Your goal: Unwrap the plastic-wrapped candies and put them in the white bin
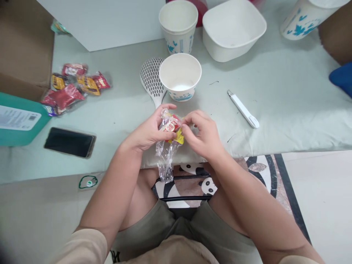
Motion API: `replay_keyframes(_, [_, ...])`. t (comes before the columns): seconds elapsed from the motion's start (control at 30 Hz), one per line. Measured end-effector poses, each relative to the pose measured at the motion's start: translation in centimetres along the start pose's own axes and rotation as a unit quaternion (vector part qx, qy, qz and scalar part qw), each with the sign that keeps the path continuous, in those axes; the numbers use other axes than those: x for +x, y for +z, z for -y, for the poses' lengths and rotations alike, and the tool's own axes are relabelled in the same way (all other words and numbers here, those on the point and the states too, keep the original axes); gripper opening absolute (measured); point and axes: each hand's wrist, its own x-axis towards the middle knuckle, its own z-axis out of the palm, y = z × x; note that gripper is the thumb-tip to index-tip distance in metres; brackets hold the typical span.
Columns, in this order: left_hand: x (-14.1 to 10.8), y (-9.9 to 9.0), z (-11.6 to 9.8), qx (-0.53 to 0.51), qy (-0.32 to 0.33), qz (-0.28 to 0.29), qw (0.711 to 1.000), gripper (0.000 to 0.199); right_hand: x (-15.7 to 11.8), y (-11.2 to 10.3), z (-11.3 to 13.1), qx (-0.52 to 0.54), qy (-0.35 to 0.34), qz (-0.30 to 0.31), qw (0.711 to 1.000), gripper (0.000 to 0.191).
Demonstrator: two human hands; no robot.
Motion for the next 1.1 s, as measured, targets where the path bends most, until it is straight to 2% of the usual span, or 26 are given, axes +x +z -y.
replay_keyframes(0.13, [0.0, 0.2, 0.1, 0.049, 0.002, -0.005, 0.999, 0.082, 0.0, 0.1, 0.1, -0.004, -0.015, -0.008, 1.0, 0.003])
replay_keyframes(0.23, [0.0, 0.3, 0.3, 0.076, 0.003, -0.003, 0.997, 0.081, 0.0, 0.3, 0.2, -0.027, -0.018, -0.001, 0.999, 0.008])
replay_keyframes(0.37, [0.1, 0.1, 0.3, 0.118, 0.014, 0.007, 0.993, 0.081, -0.1, 0.3, 0.2, -0.014, 0.056, -0.027, 0.998, 0.008])
replay_keyframes(0.47, [0.1, -0.3, 0.0, 0.135, 0.027, 0.034, 0.99, 0.079, -0.1, 0.2, -0.1, 0.045, 0.108, -0.051, 0.992, 0.01])
replay_keyframes(0.63, [-0.4, -0.8, -0.5, 0.161, 0.007, 0.07, 0.984, 0.079, 0.1, 0.2, -0.7, 0.09, 0.115, -0.094, 0.985, 0.015])
replay_keyframes(0.8, [-0.7, -1.0, -0.9, 0.125, 0.008, 0.102, 0.987, 0.072, 0.4, 0.0, -1.0, 0.088, 0.113, -0.132, 0.981, 0.012])
replay_keyframes(0.87, [-0.7, -1.1, -1.0, 0.11, 0.014, 0.094, 0.989, 0.071, 0.5, -0.2, -1.1, 0.067, 0.11, -0.145, 0.981, 0.01])
replay_keyframes(1.1, [-0.4, -1.0, -0.6, 0.009, 0.025, -0.004, 1.0, 0.072, 0.5, -0.3, -2.5, 0.049, 0.09, -0.207, 0.973, 0.009])
